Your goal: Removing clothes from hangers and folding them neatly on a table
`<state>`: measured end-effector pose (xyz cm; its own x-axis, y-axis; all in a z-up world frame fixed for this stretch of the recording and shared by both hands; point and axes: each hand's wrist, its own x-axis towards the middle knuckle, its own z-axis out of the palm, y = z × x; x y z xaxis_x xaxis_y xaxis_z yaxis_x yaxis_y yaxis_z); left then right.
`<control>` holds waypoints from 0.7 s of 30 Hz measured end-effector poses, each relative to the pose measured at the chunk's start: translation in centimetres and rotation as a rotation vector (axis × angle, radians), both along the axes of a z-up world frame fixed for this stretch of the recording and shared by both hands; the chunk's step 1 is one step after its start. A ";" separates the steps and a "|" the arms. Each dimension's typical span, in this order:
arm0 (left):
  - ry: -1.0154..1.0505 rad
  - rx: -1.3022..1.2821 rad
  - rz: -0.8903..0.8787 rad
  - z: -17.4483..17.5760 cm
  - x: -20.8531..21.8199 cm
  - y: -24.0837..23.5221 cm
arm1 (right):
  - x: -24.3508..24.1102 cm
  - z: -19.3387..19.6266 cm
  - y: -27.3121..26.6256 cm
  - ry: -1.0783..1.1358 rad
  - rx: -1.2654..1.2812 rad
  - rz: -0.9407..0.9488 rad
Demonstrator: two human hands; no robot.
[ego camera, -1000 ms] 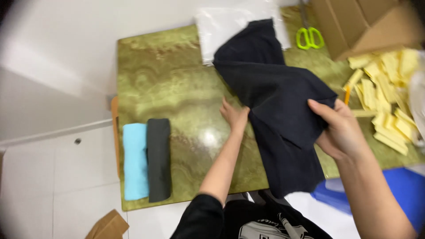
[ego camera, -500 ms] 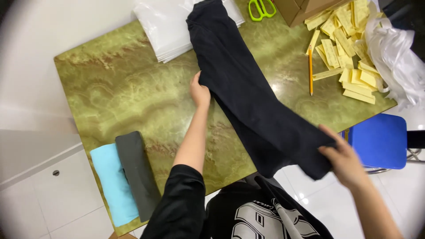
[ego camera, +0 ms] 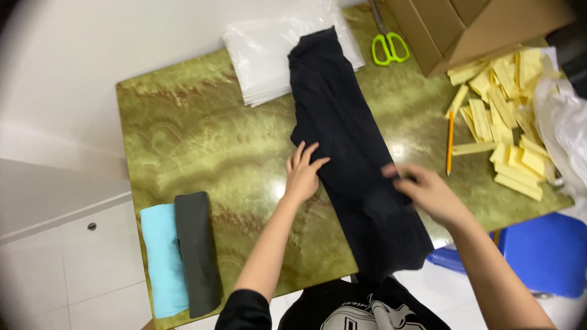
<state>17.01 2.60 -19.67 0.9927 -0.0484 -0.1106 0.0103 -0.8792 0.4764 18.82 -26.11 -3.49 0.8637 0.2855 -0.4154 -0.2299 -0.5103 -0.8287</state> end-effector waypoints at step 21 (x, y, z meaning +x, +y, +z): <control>-0.138 -0.785 0.731 -2.4 13.7 2.6 | 42.7 -14.6 17.9 -0.216 0.138 0.113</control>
<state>30.72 5.18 -22.06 0.8117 0.5517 -0.1916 0.3112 -0.1311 0.9412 61.52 -8.18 -18.04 0.8874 0.4262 -0.1757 0.0113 -0.4012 -0.9159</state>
